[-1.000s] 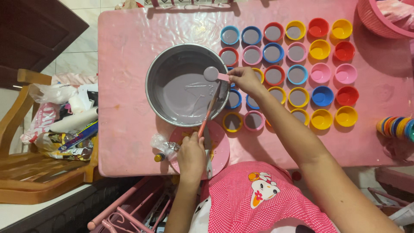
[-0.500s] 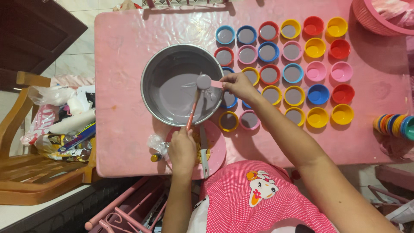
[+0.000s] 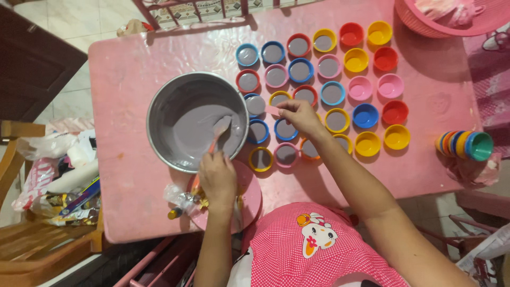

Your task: The person scoops a grey liquid from a large metal bowl using a pink ladle and pours it into multiple small colorful bowls arranged on a pink table. The person repeats this process, filling each bowl sequentially.

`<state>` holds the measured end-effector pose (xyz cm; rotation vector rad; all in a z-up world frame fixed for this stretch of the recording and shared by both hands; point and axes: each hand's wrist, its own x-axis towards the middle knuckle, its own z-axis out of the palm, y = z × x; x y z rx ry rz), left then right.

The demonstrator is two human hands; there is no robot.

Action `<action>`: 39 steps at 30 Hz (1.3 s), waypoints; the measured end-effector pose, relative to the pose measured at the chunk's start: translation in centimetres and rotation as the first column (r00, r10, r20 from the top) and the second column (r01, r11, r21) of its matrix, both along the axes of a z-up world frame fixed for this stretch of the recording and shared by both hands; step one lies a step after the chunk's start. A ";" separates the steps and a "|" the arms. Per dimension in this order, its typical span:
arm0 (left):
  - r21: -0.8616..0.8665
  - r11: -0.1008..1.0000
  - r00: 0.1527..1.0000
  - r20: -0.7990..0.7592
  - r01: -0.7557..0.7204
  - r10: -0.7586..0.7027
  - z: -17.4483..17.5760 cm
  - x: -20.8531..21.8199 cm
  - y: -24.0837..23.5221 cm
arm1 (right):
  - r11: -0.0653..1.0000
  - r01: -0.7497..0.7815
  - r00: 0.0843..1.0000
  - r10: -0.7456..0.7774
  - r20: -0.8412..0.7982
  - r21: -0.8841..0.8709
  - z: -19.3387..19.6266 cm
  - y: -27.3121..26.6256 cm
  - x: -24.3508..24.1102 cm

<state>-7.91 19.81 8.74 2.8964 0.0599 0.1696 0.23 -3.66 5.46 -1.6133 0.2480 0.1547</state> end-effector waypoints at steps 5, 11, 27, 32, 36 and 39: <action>-0.071 0.983 0.984 0.072 0.170 -0.165 -3.0 0.3 -6.5 | 0.996 0.085 0.996 -0.085 -0.013 -0.042 -0.2 -4.6 -0.5; -0.157 0.960 0.966 -0.074 0.233 -0.247 -4.2 1.3 -12.9 | 0.984 0.167 0.986 -0.167 0.009 -0.056 -3.8 -11.3 1.5; -0.133 0.983 0.835 -0.520 0.128 -0.179 -8.1 5.3 -18.3 | 0.947 0.300 0.953 -0.303 -0.005 -0.118 -6.6 -20.8 9.7; -0.114 0.989 0.804 -0.577 0.094 -0.143 -9.3 6.1 -18.1 | 0.942 0.290 0.957 -0.286 0.050 -0.171 -7.6 -21.5 11.8; -0.144 0.989 0.786 -0.609 0.026 -0.110 -8.6 6.4 -18.5 | 0.907 0.368 0.927 -0.375 0.004 -0.204 -8.1 -21.0 12.6; -0.151 0.988 0.793 -0.596 0.041 -0.124 -8.8 6.5 -18.4 | 0.877 0.359 0.924 -0.382 -0.011 -0.318 -7.5 -20.6 12.5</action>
